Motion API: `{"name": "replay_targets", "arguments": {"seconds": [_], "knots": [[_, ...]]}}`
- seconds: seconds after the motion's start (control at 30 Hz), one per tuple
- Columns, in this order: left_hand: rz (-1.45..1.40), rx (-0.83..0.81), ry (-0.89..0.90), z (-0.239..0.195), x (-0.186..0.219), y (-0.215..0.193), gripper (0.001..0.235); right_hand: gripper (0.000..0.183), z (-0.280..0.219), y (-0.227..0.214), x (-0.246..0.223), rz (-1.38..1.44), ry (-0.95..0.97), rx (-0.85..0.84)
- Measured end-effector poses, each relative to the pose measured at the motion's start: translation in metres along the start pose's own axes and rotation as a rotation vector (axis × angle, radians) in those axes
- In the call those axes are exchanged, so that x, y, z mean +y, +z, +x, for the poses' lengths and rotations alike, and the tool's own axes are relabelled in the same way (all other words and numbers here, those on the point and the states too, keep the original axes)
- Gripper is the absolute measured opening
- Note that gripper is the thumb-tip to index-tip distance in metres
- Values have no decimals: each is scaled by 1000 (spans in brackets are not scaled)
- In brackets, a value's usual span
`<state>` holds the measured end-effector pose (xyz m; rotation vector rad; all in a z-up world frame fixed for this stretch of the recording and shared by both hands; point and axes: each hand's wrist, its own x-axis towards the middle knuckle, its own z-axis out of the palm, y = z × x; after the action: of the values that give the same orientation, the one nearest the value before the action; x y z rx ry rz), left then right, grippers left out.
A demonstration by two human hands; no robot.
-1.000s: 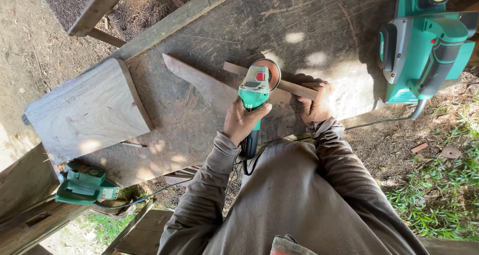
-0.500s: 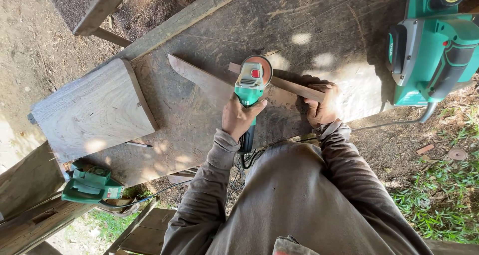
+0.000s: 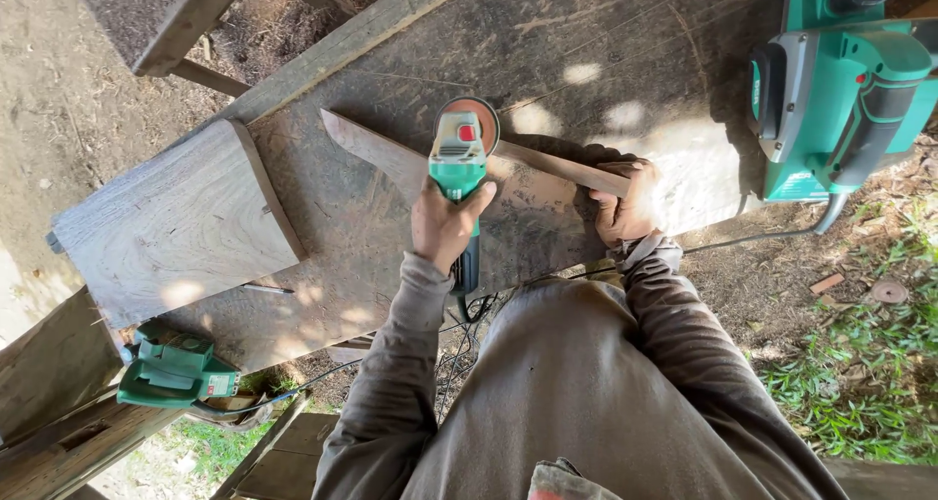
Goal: The person uses a handheld electric sander to smooth the surface of a curved piece of wood on a workbench. They hold the wood with one hand and guide the sander with the other, moving it back and forth along the grain. The person repositions the wood to sand different sections and edges.
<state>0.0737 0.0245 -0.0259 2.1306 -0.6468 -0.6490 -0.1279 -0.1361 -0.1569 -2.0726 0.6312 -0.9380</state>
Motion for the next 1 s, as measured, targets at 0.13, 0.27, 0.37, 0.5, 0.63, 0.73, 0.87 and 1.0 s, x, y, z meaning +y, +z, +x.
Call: {"name": "replay_targets", "arguments": {"seconds": [0.13, 0.27, 0.37, 0.5, 0.63, 0.73, 0.87, 1.0], "knots": [[-62, -92, -12, -24, 29, 2, 55, 32, -4, 3, 8, 12, -19, 2], [-14, -213, 98, -49, 43, 18, 67, 32, -7, 4, 5, 38, 14, 4], [109, -273, 129, -56, 46, 38, 69, 33, -1, -3, 3, 58, 14, -41], [151, -363, 80, -60, 55, 48, 66, 38, 11, -6, 5, 84, 53, -161], [187, -349, 114, -60, 56, 59, 70, 48, 22, -11, 8, 112, 101, -362], [219, -321, 120, -59, 56, 63, 72, 51, 18, -8, 10, 78, 92, -405], [193, -288, 78, -62, 55, 58, 69, 41, -21, 17, 40, -48, 30, -157], [132, -261, 81, -61, 46, 52, 67, 32, -17, 9, 26, -78, -17, -49]]}}
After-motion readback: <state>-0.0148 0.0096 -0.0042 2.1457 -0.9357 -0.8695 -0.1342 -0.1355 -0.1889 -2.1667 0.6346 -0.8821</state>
